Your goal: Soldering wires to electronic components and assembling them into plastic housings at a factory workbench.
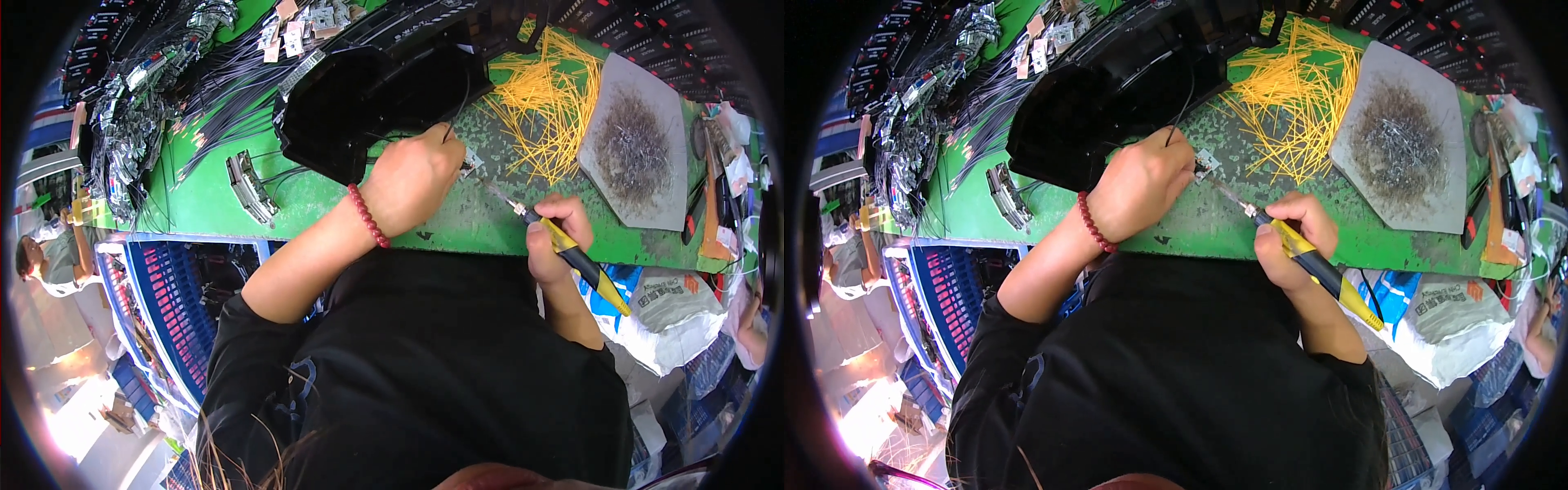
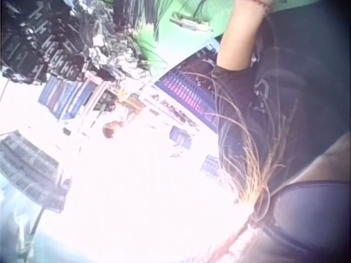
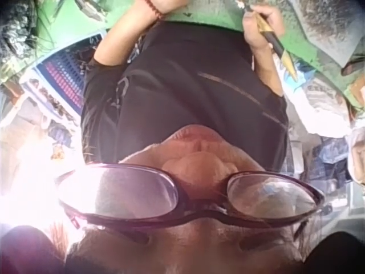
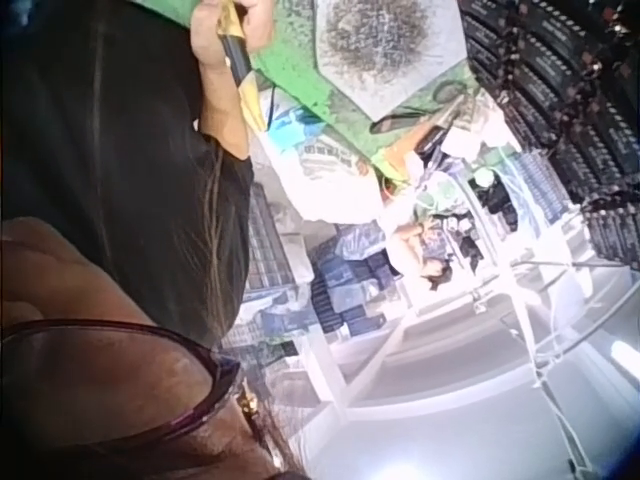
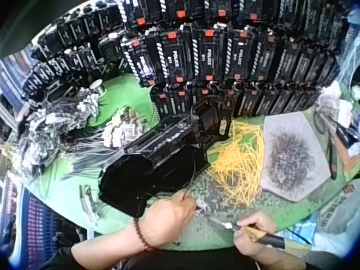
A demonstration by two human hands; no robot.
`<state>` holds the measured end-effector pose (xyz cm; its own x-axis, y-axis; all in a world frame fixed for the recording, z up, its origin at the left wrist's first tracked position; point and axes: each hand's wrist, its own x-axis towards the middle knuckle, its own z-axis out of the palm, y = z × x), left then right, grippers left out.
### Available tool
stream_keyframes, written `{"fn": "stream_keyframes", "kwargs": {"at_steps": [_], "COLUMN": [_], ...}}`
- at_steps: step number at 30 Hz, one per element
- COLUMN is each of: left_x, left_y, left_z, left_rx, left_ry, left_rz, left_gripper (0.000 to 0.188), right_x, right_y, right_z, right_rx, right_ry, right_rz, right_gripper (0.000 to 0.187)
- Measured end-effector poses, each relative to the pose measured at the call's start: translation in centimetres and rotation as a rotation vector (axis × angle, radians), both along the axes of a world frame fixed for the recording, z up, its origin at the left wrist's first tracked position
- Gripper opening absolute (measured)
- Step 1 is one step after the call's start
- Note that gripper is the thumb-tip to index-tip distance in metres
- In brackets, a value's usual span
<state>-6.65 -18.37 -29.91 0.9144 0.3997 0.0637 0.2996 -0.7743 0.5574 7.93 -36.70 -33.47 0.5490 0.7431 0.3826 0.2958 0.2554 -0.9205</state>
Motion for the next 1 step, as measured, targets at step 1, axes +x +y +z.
{"fn": "stream_keyframes", "kwargs": {"at_steps": [1], "left_x": [0.01], "left_y": [0.10], "left_z": [-0.11], "left_rx": [0.009], "left_ry": [-0.004], "left_rz": [-0.006], "left_gripper": [0.010], "right_x": [-0.14], "right_y": [-0.14], "right_z": [0.06], "right_rx": [0.002], "right_ry": [0.001], "right_rz": [-0.001], "right_gripper": [0.018]}}
